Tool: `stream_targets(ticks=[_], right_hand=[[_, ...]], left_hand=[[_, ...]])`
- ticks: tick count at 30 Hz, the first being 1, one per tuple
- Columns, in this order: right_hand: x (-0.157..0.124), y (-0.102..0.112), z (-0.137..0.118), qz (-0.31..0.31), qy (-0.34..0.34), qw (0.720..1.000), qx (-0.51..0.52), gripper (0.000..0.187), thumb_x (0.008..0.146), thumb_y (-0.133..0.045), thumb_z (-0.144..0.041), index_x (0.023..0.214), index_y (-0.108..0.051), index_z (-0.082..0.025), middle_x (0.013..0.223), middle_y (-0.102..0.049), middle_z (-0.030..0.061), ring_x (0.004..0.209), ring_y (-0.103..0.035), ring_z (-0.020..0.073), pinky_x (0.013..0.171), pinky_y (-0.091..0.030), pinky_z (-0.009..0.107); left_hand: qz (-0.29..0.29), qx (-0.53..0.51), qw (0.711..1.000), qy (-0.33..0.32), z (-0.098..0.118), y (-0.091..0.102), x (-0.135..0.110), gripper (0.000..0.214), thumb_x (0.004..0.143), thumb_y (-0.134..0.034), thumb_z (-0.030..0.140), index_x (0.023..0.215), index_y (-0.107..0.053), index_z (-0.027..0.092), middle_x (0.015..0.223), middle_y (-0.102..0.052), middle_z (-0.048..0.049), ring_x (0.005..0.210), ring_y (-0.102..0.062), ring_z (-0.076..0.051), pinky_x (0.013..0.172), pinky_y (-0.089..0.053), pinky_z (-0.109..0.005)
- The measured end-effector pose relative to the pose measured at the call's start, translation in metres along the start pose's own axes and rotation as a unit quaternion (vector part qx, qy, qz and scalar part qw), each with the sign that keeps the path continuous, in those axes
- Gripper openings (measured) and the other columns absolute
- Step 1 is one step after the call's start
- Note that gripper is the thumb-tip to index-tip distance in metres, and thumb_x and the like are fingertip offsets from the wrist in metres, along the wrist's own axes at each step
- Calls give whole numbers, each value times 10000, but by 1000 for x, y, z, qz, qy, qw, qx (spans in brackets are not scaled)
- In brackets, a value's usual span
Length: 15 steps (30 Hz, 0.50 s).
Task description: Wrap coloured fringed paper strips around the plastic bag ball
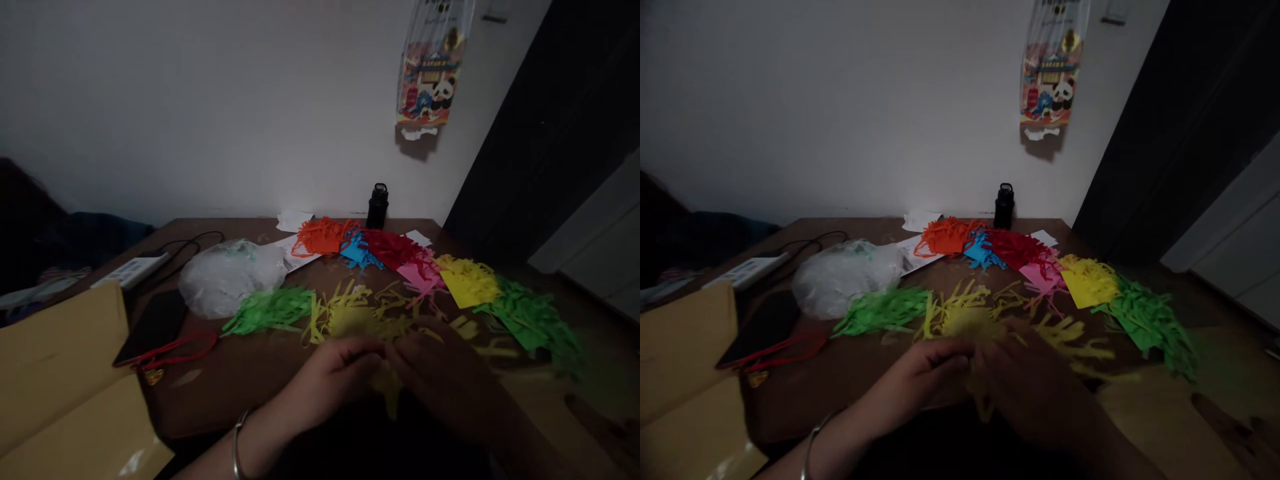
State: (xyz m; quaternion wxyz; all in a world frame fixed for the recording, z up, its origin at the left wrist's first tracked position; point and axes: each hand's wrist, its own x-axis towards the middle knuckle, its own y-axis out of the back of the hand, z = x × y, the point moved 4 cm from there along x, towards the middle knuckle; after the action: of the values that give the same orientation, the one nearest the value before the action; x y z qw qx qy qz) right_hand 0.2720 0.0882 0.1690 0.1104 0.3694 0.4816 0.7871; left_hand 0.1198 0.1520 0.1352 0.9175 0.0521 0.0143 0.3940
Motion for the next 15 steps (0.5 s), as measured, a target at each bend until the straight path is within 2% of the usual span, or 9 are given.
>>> stream_targets(ticks=[1,3,7,10,13,15], right_hand=[[3,-5,-8,7,2,1000,17,316,957,-323,-94,1093,-604,-143,978,-681,75,900,-616,183,1074,-327,452],[5,-11,-17,24,-1,998,54,313,967,-324,-98,1137,-584,-137,960,-678,64,881,-622,166,1099,-309,451],[6,-20,-20,55,-22,988,143,240,986,-393,-137,1142,-570,-179,943,-679,15,878,-627,119,1113,-301,423],[8,-27,-27,65,-36,979,191,202,983,-428,-144,1100,-579,-209,855,-670,-25,813,-624,95,1096,-316,392],[12,-31,-44,52,-22,980,192,219,979,-411,-134,1114,-575,-187,866,-668,-8,852,-620,118,1089,-308,403],[16,-30,-52,54,-21,980,188,234,982,-374,-128,1084,-581,-169,869,-666,10,855,-616,134,1081,-315,418]], left_hand=[[-9,-55,998,30,-2,-4,-5,252,858,-602,361,959,-728,168,898,-725,-38,830,-621,-173,768,-454,-260],[11,-131,988,79,-12,-7,-16,285,764,-708,421,820,-725,142,744,-679,-10,678,-553,-125,666,-410,-223],[66,-172,976,119,-35,0,-39,396,631,-807,492,674,-668,124,600,-541,33,567,-410,-77,557,-308,-194],[60,-188,972,127,-42,1,-55,410,624,-814,502,690,-666,125,616,-514,34,579,-390,-79,560,-301,-194],[49,-206,968,134,-43,1,-65,444,678,-751,561,755,-685,128,666,-550,11,603,-426,-92,593,-338,-202],[66,-190,971,130,-40,3,-68,456,680,-741,574,755,-680,129,676,-560,5,620,-449,-102,612,-356,-209]])
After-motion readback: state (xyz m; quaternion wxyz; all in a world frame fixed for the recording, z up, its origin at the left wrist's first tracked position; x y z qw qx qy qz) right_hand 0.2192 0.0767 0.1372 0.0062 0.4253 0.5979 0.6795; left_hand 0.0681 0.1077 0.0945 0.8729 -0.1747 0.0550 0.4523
